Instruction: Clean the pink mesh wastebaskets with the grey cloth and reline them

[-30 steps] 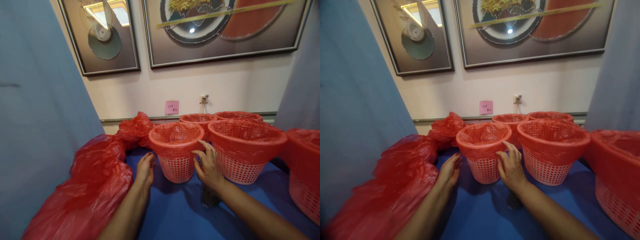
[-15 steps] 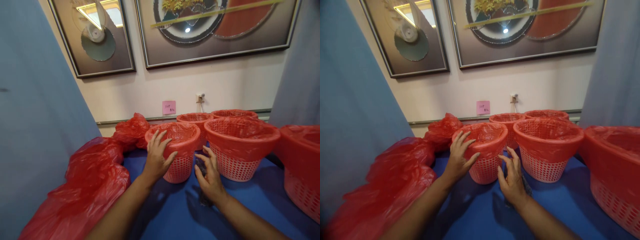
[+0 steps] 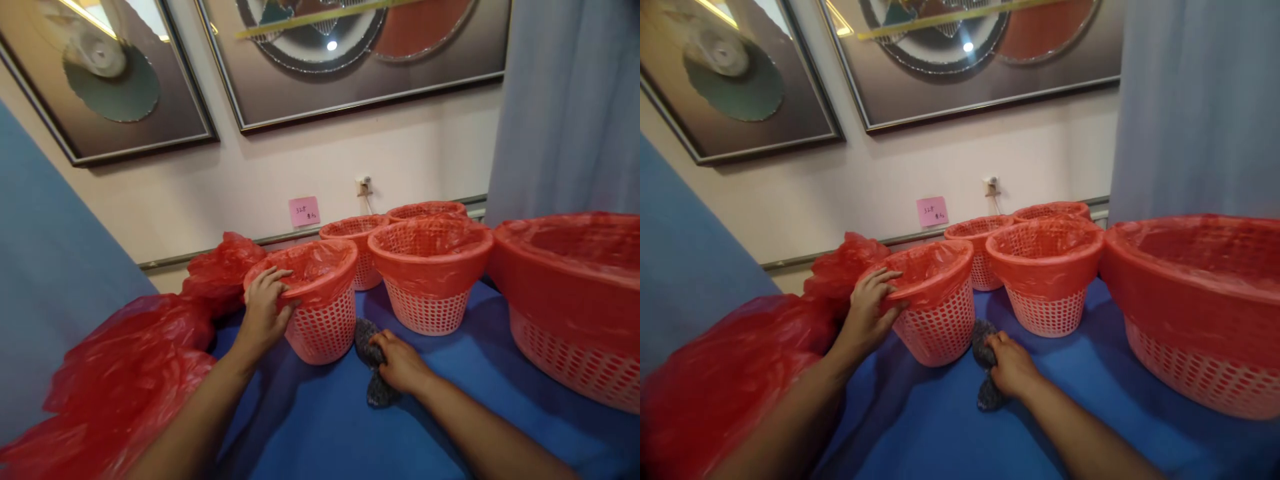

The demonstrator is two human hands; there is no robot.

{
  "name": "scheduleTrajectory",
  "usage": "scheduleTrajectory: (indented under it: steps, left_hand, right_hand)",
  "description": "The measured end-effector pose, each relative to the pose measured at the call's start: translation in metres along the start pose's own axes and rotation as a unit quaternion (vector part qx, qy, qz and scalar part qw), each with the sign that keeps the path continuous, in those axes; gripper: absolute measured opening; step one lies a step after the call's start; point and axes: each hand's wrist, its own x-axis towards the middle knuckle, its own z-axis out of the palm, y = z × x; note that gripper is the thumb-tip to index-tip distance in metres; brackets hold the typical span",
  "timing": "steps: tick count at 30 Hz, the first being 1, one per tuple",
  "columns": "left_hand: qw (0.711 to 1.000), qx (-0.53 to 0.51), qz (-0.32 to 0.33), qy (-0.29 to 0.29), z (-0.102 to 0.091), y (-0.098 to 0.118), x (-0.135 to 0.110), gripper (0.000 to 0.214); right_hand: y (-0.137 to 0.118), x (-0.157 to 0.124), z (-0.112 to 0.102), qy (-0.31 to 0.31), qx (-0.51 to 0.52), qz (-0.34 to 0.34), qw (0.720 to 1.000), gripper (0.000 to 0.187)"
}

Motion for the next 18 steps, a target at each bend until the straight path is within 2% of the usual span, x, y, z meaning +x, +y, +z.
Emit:
scheduleTrajectory:
  steps: [4,8,14,18]
  left_hand:
    - [1.000,0.016,0.009,-0.003,-0.004,0.000,0.001,0.013]
    - [0.999,0.016,0.040,0.004,-0.003,0.002,0.004,0.018]
    - [0.997,0.026,0.072,0.031,0.010,0.004,0.009,0.018]
    - [0.996,0.041,0.069,0.049,0.017,0.008,0.009,0.021]
  right_hand:
    - [0.000,-0.012,-0.008,-0.037,0.069,-0.019,0.997,0.056]
    - [0.009,-0.026,-0.007,-0.006,0.148,-0.038,0.988,0.055]
    - [0.010,-0.063,-0.017,0.142,0.115,-0.046,0.982,0.047]
    - [0.018,-0.100,-0.050,0.270,0.048,-0.089,0.958,0.040]
